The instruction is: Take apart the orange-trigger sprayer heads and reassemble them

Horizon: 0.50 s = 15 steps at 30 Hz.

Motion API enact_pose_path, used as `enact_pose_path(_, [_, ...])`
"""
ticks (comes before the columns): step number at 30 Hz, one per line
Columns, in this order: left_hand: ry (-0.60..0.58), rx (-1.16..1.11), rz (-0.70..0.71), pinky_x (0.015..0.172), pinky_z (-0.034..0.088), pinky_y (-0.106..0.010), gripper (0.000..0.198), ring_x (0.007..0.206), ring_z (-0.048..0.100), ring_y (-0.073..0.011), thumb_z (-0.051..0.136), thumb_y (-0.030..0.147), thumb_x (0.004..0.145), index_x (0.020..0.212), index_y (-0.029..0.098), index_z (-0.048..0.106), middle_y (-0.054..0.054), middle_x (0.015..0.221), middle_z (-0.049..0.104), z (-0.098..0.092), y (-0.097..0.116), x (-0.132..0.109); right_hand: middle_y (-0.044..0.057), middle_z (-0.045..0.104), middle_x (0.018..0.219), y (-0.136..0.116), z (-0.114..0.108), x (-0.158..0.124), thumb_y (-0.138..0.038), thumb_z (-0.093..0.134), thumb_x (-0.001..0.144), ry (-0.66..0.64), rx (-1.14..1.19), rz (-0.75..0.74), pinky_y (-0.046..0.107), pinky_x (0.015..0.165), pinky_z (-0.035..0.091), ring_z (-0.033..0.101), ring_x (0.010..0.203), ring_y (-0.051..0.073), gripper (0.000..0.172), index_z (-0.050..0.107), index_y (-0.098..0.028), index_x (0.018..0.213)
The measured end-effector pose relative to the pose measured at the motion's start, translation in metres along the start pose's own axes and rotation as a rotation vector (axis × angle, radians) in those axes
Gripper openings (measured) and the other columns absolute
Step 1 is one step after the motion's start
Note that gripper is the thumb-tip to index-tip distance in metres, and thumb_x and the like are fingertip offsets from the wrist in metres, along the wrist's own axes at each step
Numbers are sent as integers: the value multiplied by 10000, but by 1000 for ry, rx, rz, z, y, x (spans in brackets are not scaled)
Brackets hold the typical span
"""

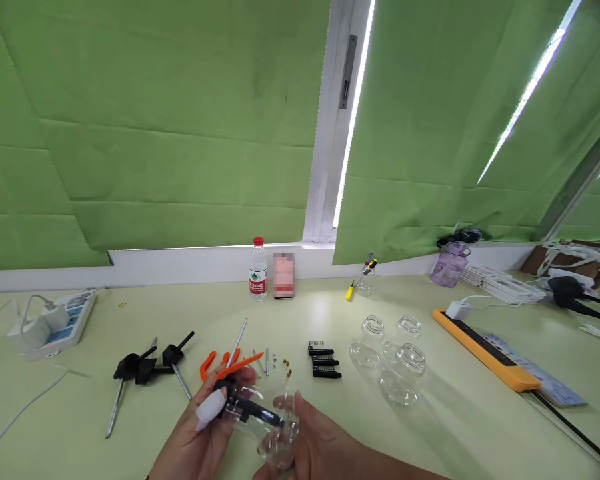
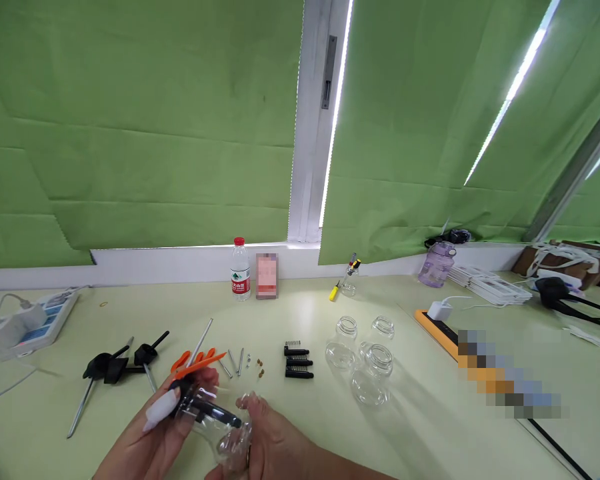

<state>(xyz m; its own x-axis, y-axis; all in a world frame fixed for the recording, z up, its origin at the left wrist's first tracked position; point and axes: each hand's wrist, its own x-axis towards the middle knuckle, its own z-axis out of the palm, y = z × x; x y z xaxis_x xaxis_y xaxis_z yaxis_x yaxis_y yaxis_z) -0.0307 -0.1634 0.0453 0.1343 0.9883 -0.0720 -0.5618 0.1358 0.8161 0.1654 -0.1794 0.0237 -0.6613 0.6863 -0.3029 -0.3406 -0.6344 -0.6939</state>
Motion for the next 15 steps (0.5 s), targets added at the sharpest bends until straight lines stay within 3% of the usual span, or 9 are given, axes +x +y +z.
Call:
enact_pose_path(4, [-29,597,151,689,467,-233,168,735,561,-165,634,355,753,751,187,640,-11,742,635,-2,-2,-4,-34,531,736,-2,3,0,-650,576,658,205,-100,-27,205,444,412,569,473,107,578,355,-252,1013])
enact_pose_path(7, [33,720,166,531,408,-197,270,544,446,-110,579,417,775,644,183,552,34,573,505,1,-3,-4,9,544,843,-6,1,-6,-597,583,692,229,-513,-280,198,413,402,545,502,98,625,315,-245,1134])
enact_pose_path(10, [90,591,-60,360,241,-172,321,393,271,-71,530,470,777,621,194,484,74,471,367,9,-5,-6,73,529,1054,-13,-5,-14,-434,740,591,188,-1010,-663,354,703,507,587,849,210,669,390,-267,1137])
enact_pose_path(12, [98,495,-170,337,159,-169,336,370,186,-58,523,480,770,601,200,449,90,447,309,14,-5,-9,68,487,1163,-18,-9,-20,-295,754,593,117,-1243,-868,466,918,405,499,1070,269,512,485,-292,1028])
enact_pose_path(14, [96,478,-160,341,179,-167,341,376,201,-59,538,476,763,588,200,441,86,451,313,18,-3,-11,75,447,1223,-22,-11,-24,-293,731,637,54,-1313,-932,509,969,348,451,1143,287,490,490,-314,1063])
enact_pose_path(15, [93,507,-124,343,198,-167,342,380,222,-63,545,480,761,589,199,452,82,451,319,19,-2,-12,94,424,1248,-24,-11,-25,-352,730,645,49,-1251,-884,506,945,378,462,1138,290,590,436,-325,1156])
